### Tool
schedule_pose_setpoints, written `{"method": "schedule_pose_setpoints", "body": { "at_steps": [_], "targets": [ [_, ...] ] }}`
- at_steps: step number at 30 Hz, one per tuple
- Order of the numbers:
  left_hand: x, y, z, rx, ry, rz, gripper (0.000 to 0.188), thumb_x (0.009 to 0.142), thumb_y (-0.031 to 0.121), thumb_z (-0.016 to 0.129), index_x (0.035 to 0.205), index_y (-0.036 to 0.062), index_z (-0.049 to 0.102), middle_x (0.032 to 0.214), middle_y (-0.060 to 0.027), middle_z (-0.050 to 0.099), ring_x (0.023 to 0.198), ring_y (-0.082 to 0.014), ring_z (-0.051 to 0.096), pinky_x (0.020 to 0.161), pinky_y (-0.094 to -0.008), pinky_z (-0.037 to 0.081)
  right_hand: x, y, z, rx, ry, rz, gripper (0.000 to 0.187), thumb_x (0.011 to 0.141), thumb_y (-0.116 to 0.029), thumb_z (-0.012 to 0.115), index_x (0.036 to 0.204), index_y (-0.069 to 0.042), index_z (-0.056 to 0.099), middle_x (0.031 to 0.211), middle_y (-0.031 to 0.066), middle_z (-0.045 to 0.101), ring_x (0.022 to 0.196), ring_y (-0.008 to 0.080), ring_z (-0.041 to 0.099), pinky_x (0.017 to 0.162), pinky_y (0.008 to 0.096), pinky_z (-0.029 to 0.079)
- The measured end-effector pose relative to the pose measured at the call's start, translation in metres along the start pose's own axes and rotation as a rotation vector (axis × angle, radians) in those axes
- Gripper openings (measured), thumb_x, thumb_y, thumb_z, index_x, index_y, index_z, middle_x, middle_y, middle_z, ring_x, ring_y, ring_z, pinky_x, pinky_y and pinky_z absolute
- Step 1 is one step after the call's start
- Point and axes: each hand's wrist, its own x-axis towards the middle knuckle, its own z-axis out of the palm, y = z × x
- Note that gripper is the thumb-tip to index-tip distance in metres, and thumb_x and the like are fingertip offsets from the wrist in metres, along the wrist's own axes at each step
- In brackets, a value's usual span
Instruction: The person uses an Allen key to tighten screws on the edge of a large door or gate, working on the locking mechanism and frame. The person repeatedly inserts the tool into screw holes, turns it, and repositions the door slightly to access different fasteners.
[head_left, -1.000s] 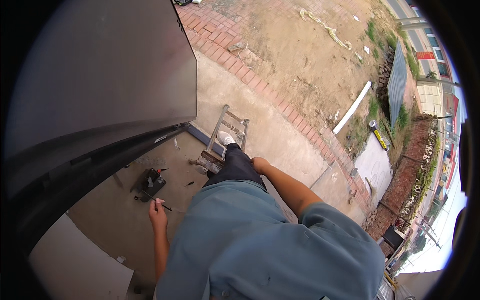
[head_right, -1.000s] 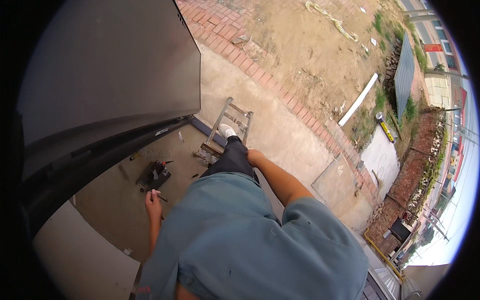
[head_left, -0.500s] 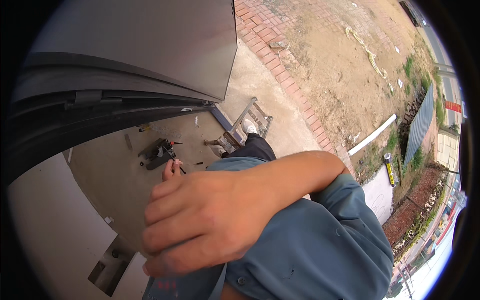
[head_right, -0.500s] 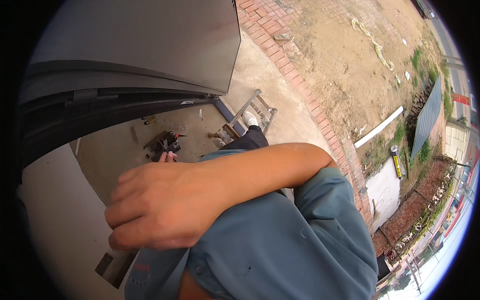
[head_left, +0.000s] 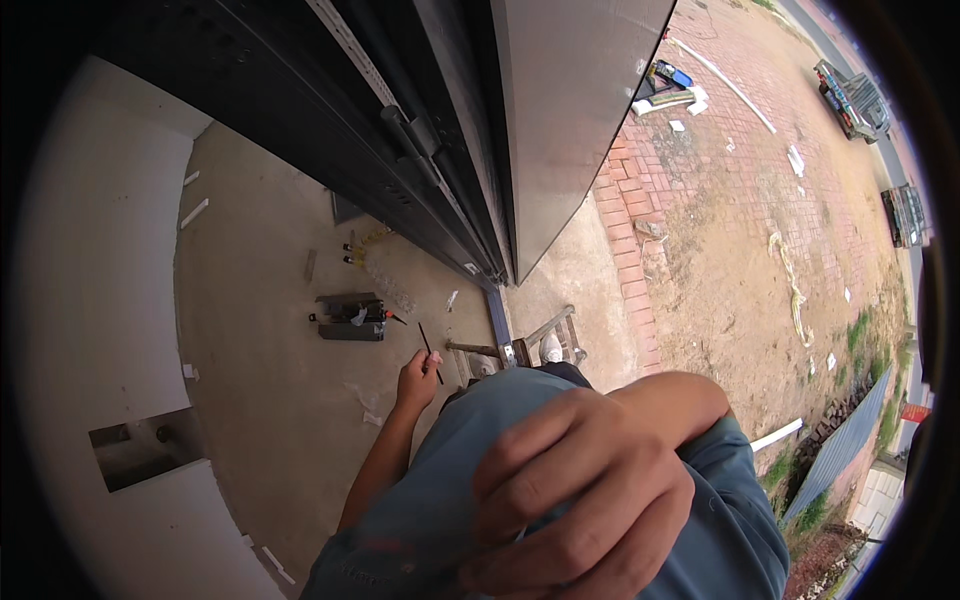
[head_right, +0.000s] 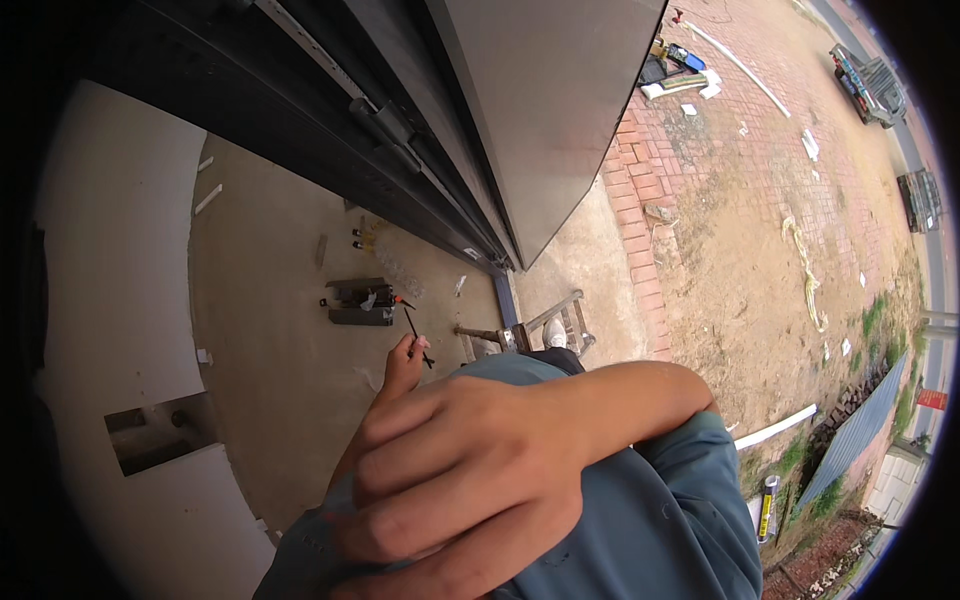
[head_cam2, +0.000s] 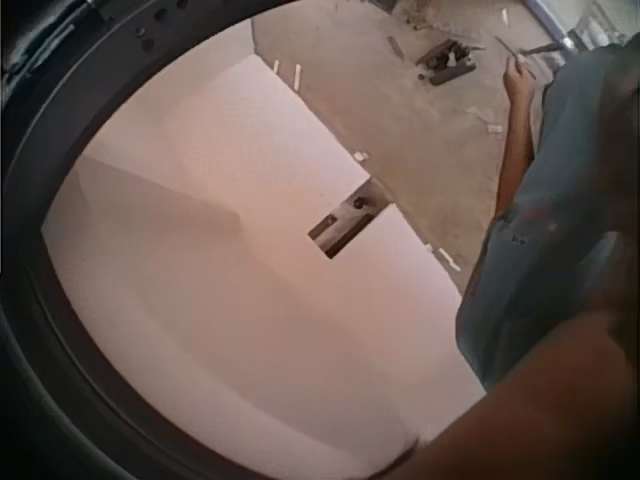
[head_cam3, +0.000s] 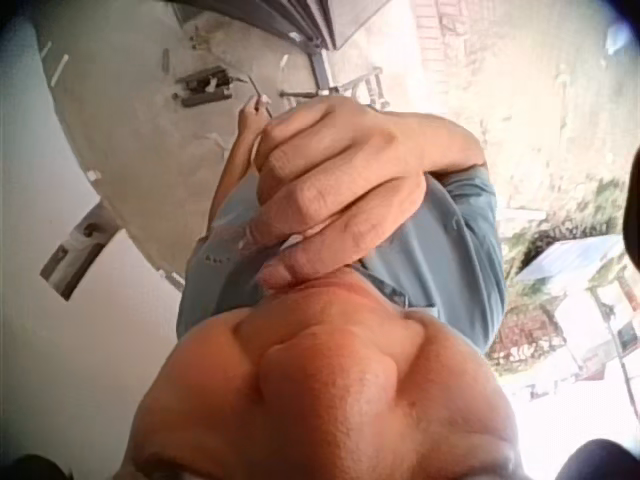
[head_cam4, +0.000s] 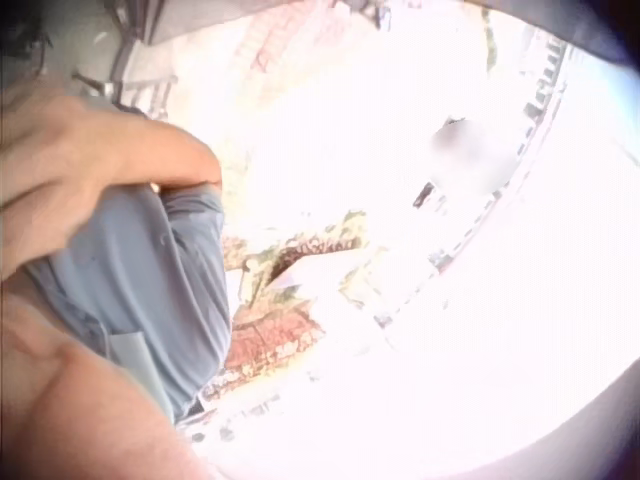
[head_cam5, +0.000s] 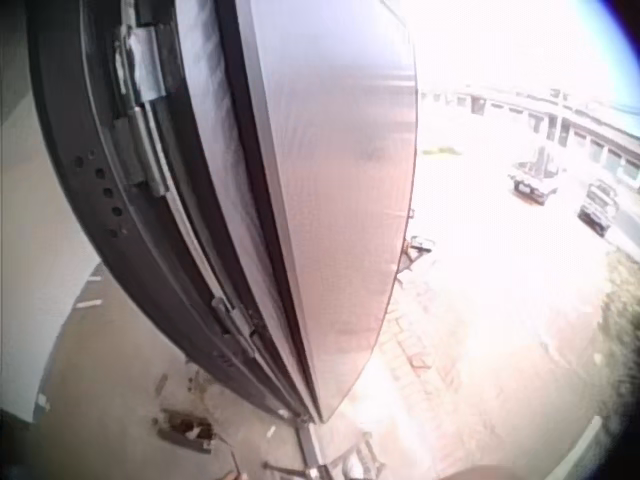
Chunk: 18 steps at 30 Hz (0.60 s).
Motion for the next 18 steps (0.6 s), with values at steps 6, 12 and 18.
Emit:
{"method": "schedule_pose_setpoints", "body": {
  "at_steps": [6, 12, 18],
  "targets": [
    [-0.005, -0.010, -0.017, 0.023, 0.041, -0.034, 0.032, 0.105, 0.035, 0.058, 0.095, 0.0058, 0.068, 0.081, -0.0146, 0.071, 0.075, -0.0305, 0.069, 0.069, -0.0395, 0.051, -0.001, 0.089, -0.026, -0.263, 0.122, 0.681, 0.025, 0.102, -0.004, 0.059, 0.126, 0.001, 0.064, 0.110, 0.0097, 0.069, 0.099, 0.0140, 0.065, 0.089, 0.0289, 0.051],
    [-0.005, -0.019, -0.035, -0.174, 0.189, 0.030, 0.028, 0.106, 0.029, 0.059, 0.094, 0.0055, 0.069, 0.077, -0.0078, 0.069, 0.066, -0.0176, 0.061, 0.064, -0.0343, 0.048, -0.008, 0.138, -0.025, -0.274, 0.185, 0.864, 0.023, 0.105, -0.011, 0.059, 0.124, 0.001, 0.064, 0.104, 0.0052, 0.071, 0.098, 0.0094, 0.064, 0.089, 0.0267, 0.051],
    [0.001, 0.055, -0.071, -0.860, 0.315, 0.037, 0.032, 0.109, 0.033, 0.054, 0.098, 0.0040, 0.065, 0.066, 0.0051, 0.048, 0.054, -0.0043, 0.038, 0.050, -0.0241, 0.030, -0.142, 0.160, 0.007, -0.497, -0.294, 1.041, 0.013, 0.095, -0.012, 0.070, 0.100, -0.002, 0.075, 0.093, 0.0136, 0.074, 0.078, 0.0253, 0.073, 0.070, 0.0348, 0.056]
  ]
}}
